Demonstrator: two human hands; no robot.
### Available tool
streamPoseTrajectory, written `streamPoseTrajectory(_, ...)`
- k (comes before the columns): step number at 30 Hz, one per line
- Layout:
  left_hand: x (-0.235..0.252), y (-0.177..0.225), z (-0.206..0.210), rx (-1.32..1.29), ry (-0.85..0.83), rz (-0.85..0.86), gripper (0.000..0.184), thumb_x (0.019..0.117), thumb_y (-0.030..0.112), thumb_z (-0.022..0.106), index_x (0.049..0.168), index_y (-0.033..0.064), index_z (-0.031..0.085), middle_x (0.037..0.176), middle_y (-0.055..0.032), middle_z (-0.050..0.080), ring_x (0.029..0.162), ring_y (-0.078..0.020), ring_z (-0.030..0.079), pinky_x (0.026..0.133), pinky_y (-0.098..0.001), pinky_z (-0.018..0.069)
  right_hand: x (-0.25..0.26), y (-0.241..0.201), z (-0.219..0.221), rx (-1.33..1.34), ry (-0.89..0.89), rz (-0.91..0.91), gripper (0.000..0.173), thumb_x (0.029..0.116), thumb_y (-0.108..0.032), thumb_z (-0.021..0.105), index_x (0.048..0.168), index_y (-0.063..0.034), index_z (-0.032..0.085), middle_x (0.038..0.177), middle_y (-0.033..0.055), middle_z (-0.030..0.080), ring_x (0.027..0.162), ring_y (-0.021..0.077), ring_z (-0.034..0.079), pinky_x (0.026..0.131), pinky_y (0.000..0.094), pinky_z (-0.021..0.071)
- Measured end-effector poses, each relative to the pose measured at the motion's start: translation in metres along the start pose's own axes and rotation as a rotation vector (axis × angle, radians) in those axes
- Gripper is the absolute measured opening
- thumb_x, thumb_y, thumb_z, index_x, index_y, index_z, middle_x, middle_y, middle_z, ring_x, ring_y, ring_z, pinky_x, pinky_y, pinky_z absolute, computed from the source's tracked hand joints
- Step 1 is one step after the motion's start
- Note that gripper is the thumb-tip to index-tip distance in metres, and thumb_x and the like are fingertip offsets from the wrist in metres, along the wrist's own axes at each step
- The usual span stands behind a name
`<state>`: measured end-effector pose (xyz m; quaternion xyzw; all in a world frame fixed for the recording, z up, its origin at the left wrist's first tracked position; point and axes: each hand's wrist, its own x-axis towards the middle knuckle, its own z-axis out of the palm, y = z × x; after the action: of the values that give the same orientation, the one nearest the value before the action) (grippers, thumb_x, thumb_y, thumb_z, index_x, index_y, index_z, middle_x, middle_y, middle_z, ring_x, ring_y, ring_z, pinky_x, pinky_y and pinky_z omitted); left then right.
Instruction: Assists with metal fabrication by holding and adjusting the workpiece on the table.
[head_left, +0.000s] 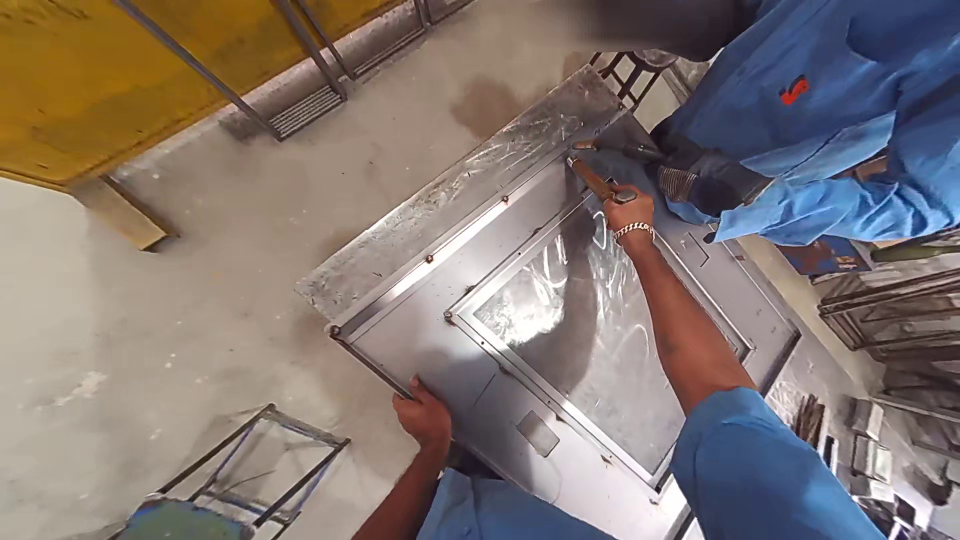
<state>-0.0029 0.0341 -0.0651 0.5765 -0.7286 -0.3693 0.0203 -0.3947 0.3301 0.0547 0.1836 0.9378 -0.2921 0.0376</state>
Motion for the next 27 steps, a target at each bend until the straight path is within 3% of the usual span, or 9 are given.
streamPoseTrajectory(6, -0.001, 0.003, -0.002, 0.021, -0.012, -0.031, 0.055, 0.1101, 0.04, 0.045, 0.141, -0.0046, 0.052, 0.124, -0.0265, 0.067, 0.118, -0.0385, 0.066, 0.104, -0.0549, 0.0492, -0.009, -0.012, -0.003, -0.115, -0.008, -0.031, 0.041, 0.0852, -0.026, 0.074, 0.126, -0.0198, 0.073, 0.116, 0.0131, 0.075, 0.106, 0.0333, 0.071, 0.091, 0.0604, 0.0548)
streamPoseTrajectory(16, 0.002, -0.004, 0.0, 0.034, -0.004, 0.01, 0.054, 0.1098, 0.039, 0.046, 0.138, -0.0055, 0.054, 0.123, -0.0254, 0.068, 0.117, -0.0367, 0.067, 0.103, -0.0533, 0.0509, -0.003, -0.002, 0.0, -0.043, -0.016, -0.046, 0.044, 0.0842, -0.025, 0.076, 0.127, -0.0167, 0.072, 0.114, 0.0164, 0.074, 0.097, 0.0344, 0.073, 0.083, 0.0599, 0.0578)
streamPoseTrajectory(25, 0.003, -0.005, -0.001, 0.029, -0.017, -0.015, 0.054, 0.1092, 0.042, 0.046, 0.139, -0.0025, 0.054, 0.123, -0.0228, 0.068, 0.116, -0.0346, 0.067, 0.102, -0.0525, 0.0521, -0.006, -0.004, 0.002, -0.034, -0.001, -0.051, 0.044, 0.0831, -0.023, 0.074, 0.126, -0.0149, 0.072, 0.114, 0.0168, 0.073, 0.093, 0.0321, 0.072, 0.081, 0.0569, 0.0576)
streamPoseTrajectory(27, 0.003, -0.004, 0.0, 0.11, -0.013, 0.004, 0.056, 0.1098, 0.042, 0.044, 0.141, -0.0049, 0.053, 0.129, -0.0237, 0.066, 0.121, -0.0346, 0.065, 0.106, -0.0496, 0.05, -0.006, -0.007, 0.0, -0.042, -0.021, -0.046, 0.041, 0.0854, -0.02, 0.074, 0.125, -0.0113, 0.07, 0.116, 0.018, 0.072, 0.095, 0.0325, 0.072, 0.083, 0.0573, 0.0579)
